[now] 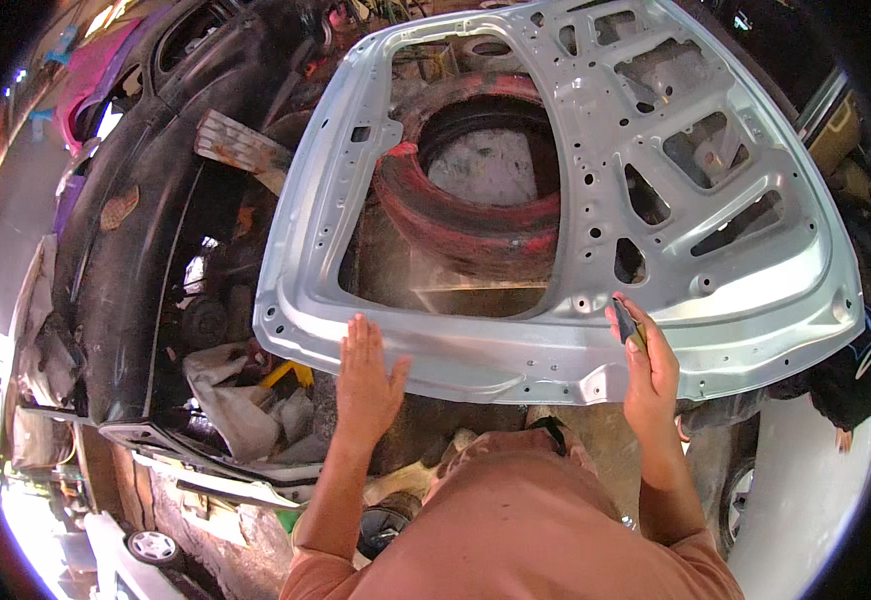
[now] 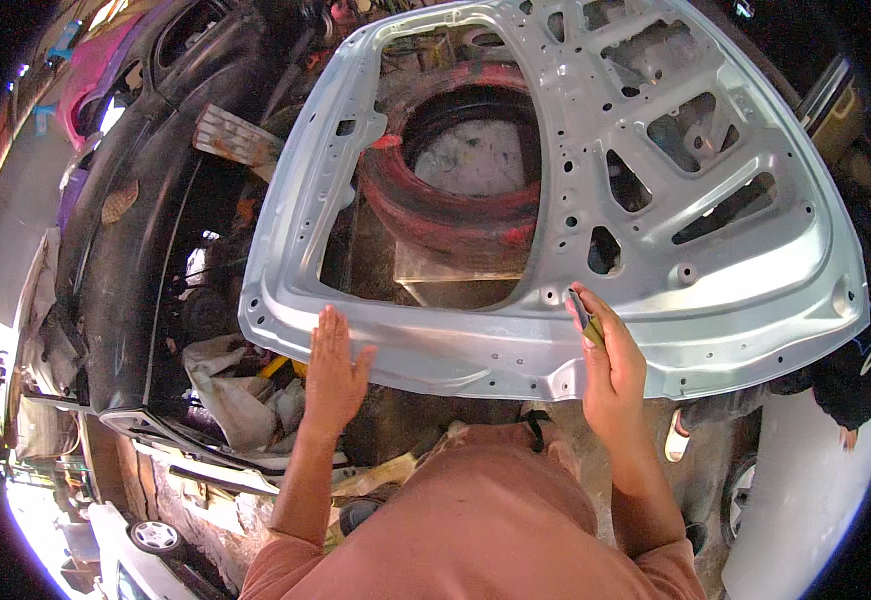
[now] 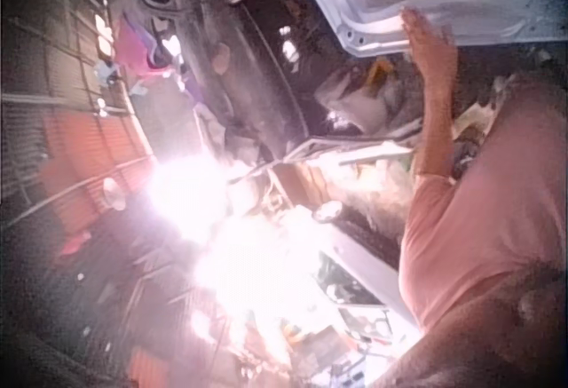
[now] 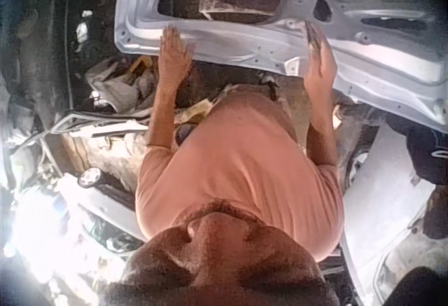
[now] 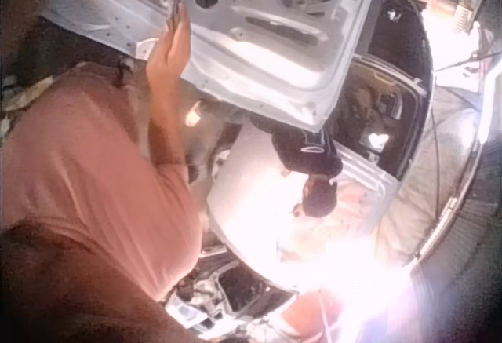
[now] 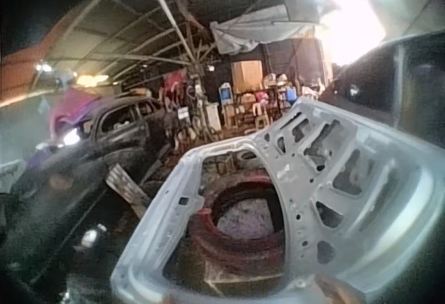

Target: The person sands the surface of a detached car door using a sanding block. They repeatedly dip the sanding block into a bucket of water and wipe the door surface to remove residue. The person works on the edges and flat panels of the door in a workshop environment.

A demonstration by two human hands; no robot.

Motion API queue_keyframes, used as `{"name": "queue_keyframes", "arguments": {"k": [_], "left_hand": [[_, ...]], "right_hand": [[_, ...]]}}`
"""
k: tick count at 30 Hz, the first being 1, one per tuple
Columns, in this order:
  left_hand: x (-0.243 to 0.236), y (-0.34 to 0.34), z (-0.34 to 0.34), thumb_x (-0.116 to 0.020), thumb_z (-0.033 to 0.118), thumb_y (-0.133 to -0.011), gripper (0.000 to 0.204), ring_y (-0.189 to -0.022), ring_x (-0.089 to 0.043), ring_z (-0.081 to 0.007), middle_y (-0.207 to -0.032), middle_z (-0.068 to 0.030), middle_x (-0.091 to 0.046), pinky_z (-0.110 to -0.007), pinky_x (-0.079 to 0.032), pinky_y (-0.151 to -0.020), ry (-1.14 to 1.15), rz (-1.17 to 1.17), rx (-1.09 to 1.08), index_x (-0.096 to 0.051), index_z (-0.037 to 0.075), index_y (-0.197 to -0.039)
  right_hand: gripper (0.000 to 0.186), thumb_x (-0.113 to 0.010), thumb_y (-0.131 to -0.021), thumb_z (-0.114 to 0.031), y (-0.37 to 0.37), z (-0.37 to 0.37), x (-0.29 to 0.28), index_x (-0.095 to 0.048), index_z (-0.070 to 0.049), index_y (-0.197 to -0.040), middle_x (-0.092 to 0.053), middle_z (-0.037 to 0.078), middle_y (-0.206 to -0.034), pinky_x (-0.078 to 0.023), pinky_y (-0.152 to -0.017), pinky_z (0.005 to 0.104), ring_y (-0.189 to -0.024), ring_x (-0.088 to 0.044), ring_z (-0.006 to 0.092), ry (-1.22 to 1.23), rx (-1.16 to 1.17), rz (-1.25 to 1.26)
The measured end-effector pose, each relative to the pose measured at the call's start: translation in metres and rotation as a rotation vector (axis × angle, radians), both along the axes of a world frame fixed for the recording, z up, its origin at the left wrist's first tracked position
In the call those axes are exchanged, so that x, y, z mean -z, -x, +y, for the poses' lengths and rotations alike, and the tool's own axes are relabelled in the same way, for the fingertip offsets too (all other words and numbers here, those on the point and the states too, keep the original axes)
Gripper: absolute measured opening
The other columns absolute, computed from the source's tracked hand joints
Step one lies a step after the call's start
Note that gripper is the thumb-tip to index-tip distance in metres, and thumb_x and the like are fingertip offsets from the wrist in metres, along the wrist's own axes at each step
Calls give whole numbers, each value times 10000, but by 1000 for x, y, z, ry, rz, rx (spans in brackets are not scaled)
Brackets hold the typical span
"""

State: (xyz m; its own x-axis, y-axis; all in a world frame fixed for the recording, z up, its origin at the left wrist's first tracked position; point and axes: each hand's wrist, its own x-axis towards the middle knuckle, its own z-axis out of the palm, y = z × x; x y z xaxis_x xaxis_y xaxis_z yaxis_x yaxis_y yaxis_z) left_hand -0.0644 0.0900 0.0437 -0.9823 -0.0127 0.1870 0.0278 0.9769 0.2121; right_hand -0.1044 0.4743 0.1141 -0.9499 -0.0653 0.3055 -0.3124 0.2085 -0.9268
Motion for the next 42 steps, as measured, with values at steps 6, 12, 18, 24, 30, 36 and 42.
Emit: {"name": "queue_keyframes", "arguments": {"k": [6, 12, 18, 24, 30, 36, 42], "left_hand": [[-20, 3, 98, -563, 463, -1077, 818, -1601, -231, -468, -1690, -352, -259, -546, -190, -1314, 7, -112, 34, -357, -167, -1558], [-28, 6, 189, -613, 530, -1037, 851, -1545, -360, -477, -1636, -364, -358, -543, -296, -1278, -5, -60, 114, -450, -166, -1500], [-51, 33, 218, -725, 352, -986, 605, -1392, -524, -464, -1481, -268, -565, -545, -383, -1216, -260, -59, 254, -586, -45, -1422], [-48, 61, 168, -668, 59, -901, 351, -1222, -632, -388, -1261, -164, -698, -495, -504, -1083, -195, -40, 313, -709, 51, -1250], [-29, 71, 84, -634, -19, -840, 382, -1256, -637, -370, -1283, -170, -702, -486, -512, -1106, -21, -103, 241, -722, 49, -1205], [-30, 55, 1, -571, -36, -854, 458, -1328, -603, -376, -1354, -212, -678, -470, -475, -1160, 51, -119, 40, -686, -5, -1297], [-6, 2, -57, -520, -40, -893, 533, -1418, -528, -409, -1496, -272, -572, -473, -420, -1214, 198, -133, -268, -580, -63, -1422]], "right_hand": [[414, -409, -1092, -27, -1, 30, -4, -522, 90, -1472, -592, 215, -1505, -473, -1158, 402, -1366, -617, 294, 2, -67, -87], [401, -427, -1086, -38, 8, 52, 10, -530, 88, -1452, -609, 238, -1472, -502, -1120, 408, -1305, -655, 325, -77, -189, -48], [394, -490, -1048, -13, 12, 53, 11, -556, 44, -1432, -653, 233, -1422, -505, -1101, 443, -1303, -653, 368, 131, -255, -89], [376, -511, -1055, -39, 15, 58, 11, -567, 44, -1418, -658, 233, -1412, -500, -1097, 444, -1289, -657, 379, 83, -326, -68], [389, -518, -1042, -33, 15, 62, 12, -577, 37, -1420, -657, 239, -1412, -476, -1123, 445, -1297, -647, 392, 99, -343, -84], [404, -541, -1029, -34, 16, 66, 10, -571, 43, -1425, -658, 240, -1406, -475, -1121, 441, -1294, -646, 391, 145, -369, -124], [391, -623, -985, -12, 13, 62, 7, -608, 20, -1375, -678, 222, -1356, -499, -1086, 435, -1237, -671, 379, 98, -347, -130]]}}
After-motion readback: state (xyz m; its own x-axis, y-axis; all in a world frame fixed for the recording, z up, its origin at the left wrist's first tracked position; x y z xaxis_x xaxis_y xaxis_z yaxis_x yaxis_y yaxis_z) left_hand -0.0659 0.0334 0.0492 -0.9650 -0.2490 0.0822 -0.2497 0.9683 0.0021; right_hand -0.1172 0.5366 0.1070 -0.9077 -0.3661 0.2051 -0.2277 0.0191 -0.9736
